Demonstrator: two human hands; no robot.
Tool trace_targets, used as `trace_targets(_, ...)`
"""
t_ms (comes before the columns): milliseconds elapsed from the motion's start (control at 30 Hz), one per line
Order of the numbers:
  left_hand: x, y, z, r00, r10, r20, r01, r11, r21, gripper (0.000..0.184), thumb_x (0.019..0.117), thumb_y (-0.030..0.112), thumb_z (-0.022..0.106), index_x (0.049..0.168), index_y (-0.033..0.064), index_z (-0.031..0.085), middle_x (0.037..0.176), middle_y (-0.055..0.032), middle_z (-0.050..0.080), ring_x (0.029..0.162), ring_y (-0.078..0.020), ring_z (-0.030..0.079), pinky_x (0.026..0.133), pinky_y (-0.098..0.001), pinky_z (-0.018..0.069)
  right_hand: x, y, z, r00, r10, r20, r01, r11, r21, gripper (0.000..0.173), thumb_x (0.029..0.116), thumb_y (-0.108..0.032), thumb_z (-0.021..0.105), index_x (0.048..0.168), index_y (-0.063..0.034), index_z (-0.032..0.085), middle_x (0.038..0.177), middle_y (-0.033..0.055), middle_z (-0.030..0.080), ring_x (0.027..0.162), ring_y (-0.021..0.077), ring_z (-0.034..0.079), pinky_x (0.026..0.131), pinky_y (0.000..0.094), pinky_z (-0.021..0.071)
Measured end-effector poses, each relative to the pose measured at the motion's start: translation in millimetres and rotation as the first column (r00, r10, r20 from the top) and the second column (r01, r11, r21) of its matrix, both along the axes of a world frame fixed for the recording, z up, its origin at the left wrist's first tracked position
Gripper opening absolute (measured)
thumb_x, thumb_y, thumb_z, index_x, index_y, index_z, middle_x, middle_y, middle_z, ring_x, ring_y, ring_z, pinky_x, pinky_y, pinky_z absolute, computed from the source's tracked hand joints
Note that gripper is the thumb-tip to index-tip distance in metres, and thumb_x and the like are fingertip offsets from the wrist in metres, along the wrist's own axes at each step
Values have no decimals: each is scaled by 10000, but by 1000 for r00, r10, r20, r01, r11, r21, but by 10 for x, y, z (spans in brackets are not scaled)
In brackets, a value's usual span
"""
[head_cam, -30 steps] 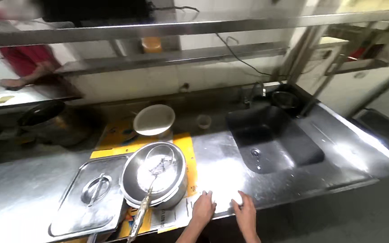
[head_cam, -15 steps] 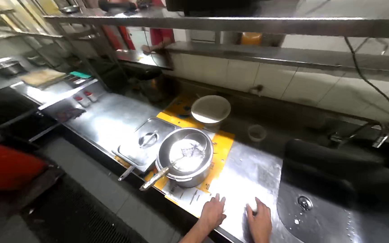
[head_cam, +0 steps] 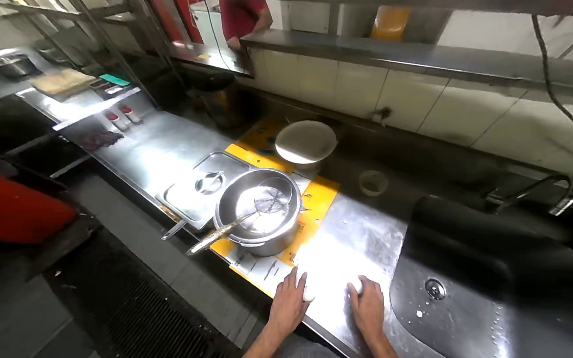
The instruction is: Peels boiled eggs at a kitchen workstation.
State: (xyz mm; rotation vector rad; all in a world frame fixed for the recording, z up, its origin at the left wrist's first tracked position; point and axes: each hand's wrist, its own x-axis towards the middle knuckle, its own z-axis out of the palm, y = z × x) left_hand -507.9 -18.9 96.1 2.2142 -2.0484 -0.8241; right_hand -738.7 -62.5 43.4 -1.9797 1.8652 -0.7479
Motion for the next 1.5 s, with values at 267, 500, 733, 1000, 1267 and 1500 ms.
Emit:
trace_targets(267,99,81,-226,949,-290,-121,290,957,-18,504,979,222,637,1475,203,547,1493,-191,504,1339,-393,516,1055,-547,464,-58,-17,-173,992,111,-63,-118,986,-120,424,885,-283,698,1178,22,716,1122,215,707,1024,387,701,883,500,586)
trace_targets(500,168,-37,-214,910,-391,-141,396,918,11,628,945,243,688,1528,166,468,1587,-192,397,1425,-388,433,1109,-543,419,-20,-23,-260,983,56,-176,-72,994,-86,522,947,-465,579,1261,-70,716,1341,197,647,1213,440,613,963,607,494)
trace_targets(733,288,-106,-251,843,-495,-210,506,863,-4,448,973,164,637,1418,154,588,1451,-184,532,1315,-381,530,1035,-522,478,102,-76,-68,999,36,-17,-37,996,-76,473,931,-369,630,1182,25,708,1084,190,731,995,363,717,880,503,586)
trace_targets(1000,393,-151,-234,818,-519,-250,534,845,-6,575,947,220,696,1489,167,512,1537,-191,456,1389,-387,472,1087,-536,443,178,-93,-26,966,144,-217,-120,985,123,473,923,-355,659,1324,-104,687,1294,209,646,1161,414,629,924,532,544)
trace_targets(1267,466,-170,-222,775,-558,-297,585,811,0,583,931,250,714,1479,193,526,1483,-178,499,1328,-377,513,1050,-524,467,207,-204,57,977,53,-208,-23,989,146,457,927,-391,658,1226,-53,735,1174,172,717,1140,385,648,930,511,538)
trace_targets(1500,524,-180,-214,781,-538,-317,572,820,15,559,937,249,704,1467,184,540,1480,-178,501,1310,-368,534,1045,-513,481,343,-319,383,969,135,-207,-8,855,518,442,986,-331,601,1372,-120,651,1303,176,625,1199,326,621,978,441,538)
